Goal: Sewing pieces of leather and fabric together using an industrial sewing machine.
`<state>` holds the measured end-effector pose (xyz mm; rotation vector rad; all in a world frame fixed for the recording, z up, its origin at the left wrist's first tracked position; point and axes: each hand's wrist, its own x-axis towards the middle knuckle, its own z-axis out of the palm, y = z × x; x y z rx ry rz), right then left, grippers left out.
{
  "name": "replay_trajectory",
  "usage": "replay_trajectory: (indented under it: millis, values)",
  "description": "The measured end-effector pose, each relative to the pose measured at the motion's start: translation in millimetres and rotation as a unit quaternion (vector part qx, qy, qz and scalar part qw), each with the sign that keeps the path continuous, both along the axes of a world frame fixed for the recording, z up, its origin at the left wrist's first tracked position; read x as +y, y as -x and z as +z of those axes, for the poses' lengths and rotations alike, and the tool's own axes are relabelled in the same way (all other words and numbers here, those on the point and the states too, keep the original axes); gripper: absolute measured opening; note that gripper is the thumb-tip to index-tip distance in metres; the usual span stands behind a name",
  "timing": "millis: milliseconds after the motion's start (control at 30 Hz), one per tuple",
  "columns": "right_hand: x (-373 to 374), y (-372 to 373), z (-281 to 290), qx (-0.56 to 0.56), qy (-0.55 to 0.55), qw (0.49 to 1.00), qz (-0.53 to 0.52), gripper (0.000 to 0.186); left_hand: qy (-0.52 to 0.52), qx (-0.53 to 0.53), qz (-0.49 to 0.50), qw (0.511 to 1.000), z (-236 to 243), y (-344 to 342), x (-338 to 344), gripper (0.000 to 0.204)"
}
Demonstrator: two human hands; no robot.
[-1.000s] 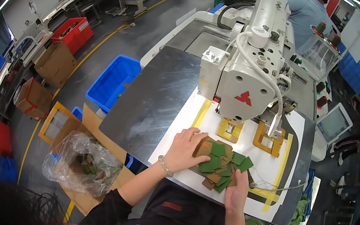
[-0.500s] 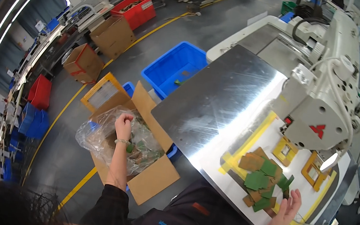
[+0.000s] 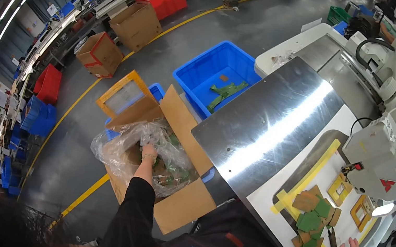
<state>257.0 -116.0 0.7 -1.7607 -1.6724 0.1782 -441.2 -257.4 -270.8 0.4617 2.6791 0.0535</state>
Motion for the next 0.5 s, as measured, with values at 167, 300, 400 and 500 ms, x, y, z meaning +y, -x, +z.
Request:
replay_trajectory:
  millis: [167,300,400,500]
  values:
    - [14,-40,-32,0.001,0.02,0.999,0.027,0.025,-0.298,-0.116,0.124,0.939,-77,120,-82,0.042]
    - [7,-72,-27,0.029,0.018,0.998,-0.054,0.026,-0.179,-0.123,0.086,0.972,-123,69,-20,0.042]
    - [3,-82,-22,0.03,0.023,0.997,-0.064,0.025,-0.047,-0.074,0.05,0.995,-80,60,-6,0.042]
    - [-4,-95,-17,-0.046,-0.002,0.996,-0.073,0.025,0.036,-0.041,0.012,0.998,-33,42,8,0.042]
